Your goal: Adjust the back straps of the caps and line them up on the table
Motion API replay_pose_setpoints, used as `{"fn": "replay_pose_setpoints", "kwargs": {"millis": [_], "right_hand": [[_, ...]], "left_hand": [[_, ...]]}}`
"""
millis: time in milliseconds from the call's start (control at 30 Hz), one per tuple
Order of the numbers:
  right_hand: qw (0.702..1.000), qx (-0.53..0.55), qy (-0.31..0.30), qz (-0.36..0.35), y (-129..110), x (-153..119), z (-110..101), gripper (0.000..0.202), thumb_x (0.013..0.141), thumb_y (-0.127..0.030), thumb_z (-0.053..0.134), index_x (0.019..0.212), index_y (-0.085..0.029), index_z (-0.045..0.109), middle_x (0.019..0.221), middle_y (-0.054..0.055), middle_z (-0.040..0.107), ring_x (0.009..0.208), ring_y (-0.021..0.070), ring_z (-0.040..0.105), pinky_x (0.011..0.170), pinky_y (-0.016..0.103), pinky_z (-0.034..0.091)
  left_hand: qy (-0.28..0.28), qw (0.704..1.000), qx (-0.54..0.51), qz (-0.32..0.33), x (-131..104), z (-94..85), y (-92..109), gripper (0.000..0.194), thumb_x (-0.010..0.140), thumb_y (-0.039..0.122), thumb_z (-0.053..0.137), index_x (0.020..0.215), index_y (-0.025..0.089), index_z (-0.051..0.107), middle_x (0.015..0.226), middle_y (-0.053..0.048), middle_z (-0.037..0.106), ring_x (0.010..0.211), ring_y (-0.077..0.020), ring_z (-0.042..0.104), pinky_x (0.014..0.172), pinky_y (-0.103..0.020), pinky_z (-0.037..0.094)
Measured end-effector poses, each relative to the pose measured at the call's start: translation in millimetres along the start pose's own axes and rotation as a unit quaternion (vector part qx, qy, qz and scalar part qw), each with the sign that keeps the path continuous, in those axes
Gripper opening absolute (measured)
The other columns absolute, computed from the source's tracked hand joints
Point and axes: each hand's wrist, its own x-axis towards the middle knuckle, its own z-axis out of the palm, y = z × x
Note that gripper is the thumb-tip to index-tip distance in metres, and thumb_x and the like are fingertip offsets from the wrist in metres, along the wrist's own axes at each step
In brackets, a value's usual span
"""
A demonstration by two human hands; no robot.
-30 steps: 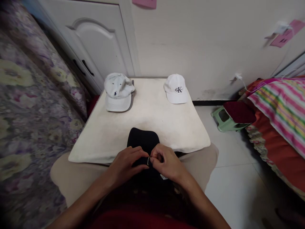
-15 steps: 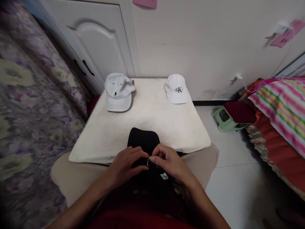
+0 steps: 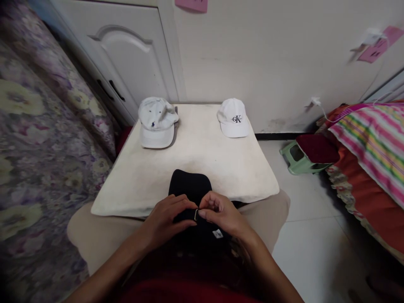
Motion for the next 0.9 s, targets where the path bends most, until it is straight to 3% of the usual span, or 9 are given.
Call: {"fn": "replay_pose_setpoints", "kwargs": {"millis": [167, 333, 433, 600, 767, 900], "right_hand": [[1.0, 0.003, 0.019, 0.006, 1, -1, -1, 0.03, 0.083, -0.047, 0.071, 0.088, -0.02, 0.058, 0.066, -0.006, 0.049, 0.057, 0.0102, 0.041, 0.053, 0.024, 0.031], [0.999, 0.004, -0.031, 0.018, 1, -11, -12, 0.029, 0.085, -0.046, 0.07, 0.098, -0.02, 0.065, 0.079, -0.002, 0.058, 0.069, 0.0116, 0.051, 0.063, 0.025, 0.039], [0.996, 0.036, -0.061, 0.05, 4, -13, -13, 0.031, 0.079, -0.044, 0.077, 0.093, -0.019, 0.064, 0.074, -0.004, 0.056, 0.061, 0.0094, 0.048, 0.058, 0.023, 0.037], [0.993, 0.048, -0.082, 0.069, 7, -10, -14, 0.032, 0.079, -0.047, 0.076, 0.088, -0.019, 0.063, 0.063, -0.007, 0.051, 0.05, 0.0072, 0.039, 0.048, 0.021, 0.028], [0.994, 0.04, -0.074, 0.072, 3, -9, -14, 0.027, 0.081, -0.043, 0.075, 0.084, -0.019, 0.063, 0.065, -0.006, 0.048, 0.055, 0.0083, 0.036, 0.049, 0.022, 0.024], [0.996, 0.007, -0.071, 0.058, 4, -7, -15, 0.024, 0.081, -0.041, 0.074, 0.082, -0.019, 0.064, 0.066, -0.005, 0.049, 0.057, 0.0088, 0.038, 0.052, 0.023, 0.027]], "left_hand": [[0.003, 1.0, -0.009, -0.003, 0, -0.4, -2, 0.024, 0.089, 0.04, 0.069, 0.108, 0.026, 0.061, 0.091, 0.0, 0.066, 0.076, -0.0174, 0.058, 0.071, -0.033, 0.039], [0.0, 0.999, -0.036, -0.028, -2, -3.1, -3, 0.023, 0.088, 0.035, 0.071, 0.108, 0.027, 0.062, 0.091, 0.0, 0.067, 0.078, -0.0186, 0.057, 0.072, -0.033, 0.041], [-0.004, 0.998, -0.052, -0.035, -3, -5.2, -2, 0.024, 0.087, 0.034, 0.071, 0.109, 0.027, 0.062, 0.093, 0.0, 0.067, 0.081, -0.0192, 0.059, 0.074, -0.034, 0.042], [-0.027, 0.993, -0.101, -0.051, -3, -14.6, 1, 0.028, 0.084, 0.038, 0.074, 0.106, 0.026, 0.065, 0.09, 0.0, 0.065, 0.082, -0.0188, 0.06, 0.073, -0.032, 0.043], [-0.052, 0.984, -0.154, -0.066, -1, -22.9, 3, 0.016, 0.088, 0.037, 0.069, 0.099, 0.024, 0.068, 0.086, 0.001, 0.065, 0.076, -0.0161, 0.06, 0.068, -0.029, 0.043], [-0.069, 0.985, -0.138, -0.076, 0, -22.3, 3, 0.011, 0.092, 0.032, 0.063, 0.096, 0.023, 0.068, 0.088, 0.0, 0.068, 0.08, -0.0171, 0.062, 0.072, -0.031, 0.044]]}}
